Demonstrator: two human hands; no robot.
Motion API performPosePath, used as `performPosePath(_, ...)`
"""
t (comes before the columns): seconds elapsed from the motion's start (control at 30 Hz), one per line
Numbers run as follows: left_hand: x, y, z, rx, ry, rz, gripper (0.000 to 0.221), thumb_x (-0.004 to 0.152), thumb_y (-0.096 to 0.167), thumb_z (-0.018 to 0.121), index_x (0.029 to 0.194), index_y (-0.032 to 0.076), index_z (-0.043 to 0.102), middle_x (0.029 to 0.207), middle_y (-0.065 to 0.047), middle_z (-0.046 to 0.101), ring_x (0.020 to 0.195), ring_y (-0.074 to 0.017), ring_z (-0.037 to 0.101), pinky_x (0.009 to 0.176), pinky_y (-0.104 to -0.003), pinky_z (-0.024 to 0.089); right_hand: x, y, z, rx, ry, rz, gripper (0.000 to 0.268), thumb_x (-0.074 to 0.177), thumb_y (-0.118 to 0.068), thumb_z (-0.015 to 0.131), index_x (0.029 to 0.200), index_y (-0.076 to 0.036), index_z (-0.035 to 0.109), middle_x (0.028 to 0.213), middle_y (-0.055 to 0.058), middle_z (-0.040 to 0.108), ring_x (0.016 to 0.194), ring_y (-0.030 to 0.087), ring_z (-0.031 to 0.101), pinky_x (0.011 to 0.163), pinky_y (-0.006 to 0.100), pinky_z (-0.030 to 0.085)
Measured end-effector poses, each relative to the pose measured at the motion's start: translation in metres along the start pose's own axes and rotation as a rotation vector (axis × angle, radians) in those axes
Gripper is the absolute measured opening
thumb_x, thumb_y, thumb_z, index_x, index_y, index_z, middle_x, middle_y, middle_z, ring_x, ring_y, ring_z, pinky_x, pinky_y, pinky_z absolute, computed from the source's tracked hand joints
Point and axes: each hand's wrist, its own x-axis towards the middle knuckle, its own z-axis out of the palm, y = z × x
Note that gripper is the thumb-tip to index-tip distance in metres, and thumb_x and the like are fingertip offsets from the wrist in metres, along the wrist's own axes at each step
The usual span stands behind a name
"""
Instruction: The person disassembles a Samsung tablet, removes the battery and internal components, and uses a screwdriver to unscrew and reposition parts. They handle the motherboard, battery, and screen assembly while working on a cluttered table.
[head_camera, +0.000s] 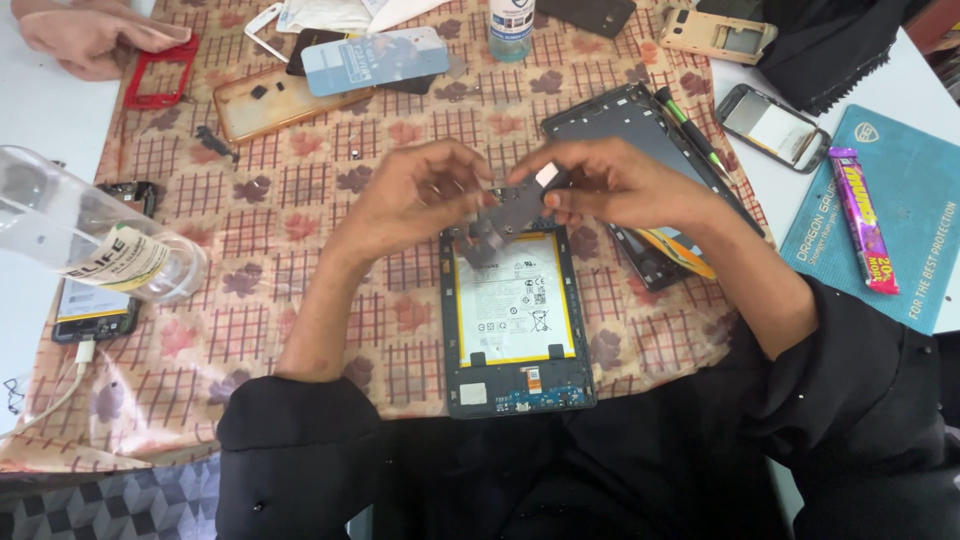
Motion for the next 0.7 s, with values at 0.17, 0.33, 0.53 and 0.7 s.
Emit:
performPosePath(0.17, -0.001, 0.014, 0.009, -0.357, -0.321, -0.123, 0.083, 0.079, 0.003, 0.078, 0.15, 0.011, 0.037, 0.101, -0.009, 0.076, 0.082, -0.0137, 0.078, 0.071, -0.031, 0.07, -0.002, -0.004, 0.007, -0.084, -0.191, 0.148, 0.059, 0.091, -0.004, 0.066, 0.147, -0.015, 0.052, 0.084, 0.002, 0.068, 0.059, 0.009, 0.062, 0.053, 0.027, 0.052)
performPosePath(0.33, -0.005, 0.014, 0.023, -0.235, -0.376, -0.066, 0.093, 0.08, -0.002, 0.081, 0.157, 0.008, 0.031, 0.099, -0.018, 0.072, 0.078, -0.021, 0.074, 0.068, -0.034, 0.064, -0.001, -0.01, 0.012, -0.095, -0.129, 0.159, 0.078, 0.089, -0.005, 0.072, 0.155, -0.015, 0.031, 0.08, 0.001, 0.075, 0.058, 0.01, 0.061, 0.054, 0.027, 0.047)
performPosePath(0.53, -0.003, 0.004, 0.024, -0.264, -0.329, -0.046, 0.09, 0.076, 0.0, 0.079, 0.152, 0.008, 0.031, 0.117, -0.015, 0.069, 0.086, -0.0199, 0.077, 0.07, -0.034, 0.067, 0.0, -0.007, 0.013, 0.059, -0.023, 0.065, 0.074, 0.093, -0.004, 0.07, 0.155, -0.011, 0.029, 0.079, 0.004, 0.069, 0.068, 0.009, 0.066, 0.058, 0.026, 0.053)
performPosePath(0.7, -0.009, 0.012, 0.007, -0.302, -0.293, 0.025, 0.062, 0.093, 0.004, 0.075, 0.15, 0.003, 0.051, 0.119, -0.016, 0.072, 0.101, -0.0202, 0.077, 0.08, -0.032, 0.066, 0.001, -0.004, 0.004, -0.06, 0.175, -0.001, 0.046, 0.108, -0.011, 0.054, 0.151, -0.01, 0.039, 0.072, 0.0, 0.066, 0.064, 0.009, 0.065, 0.058, 0.024, 0.053)
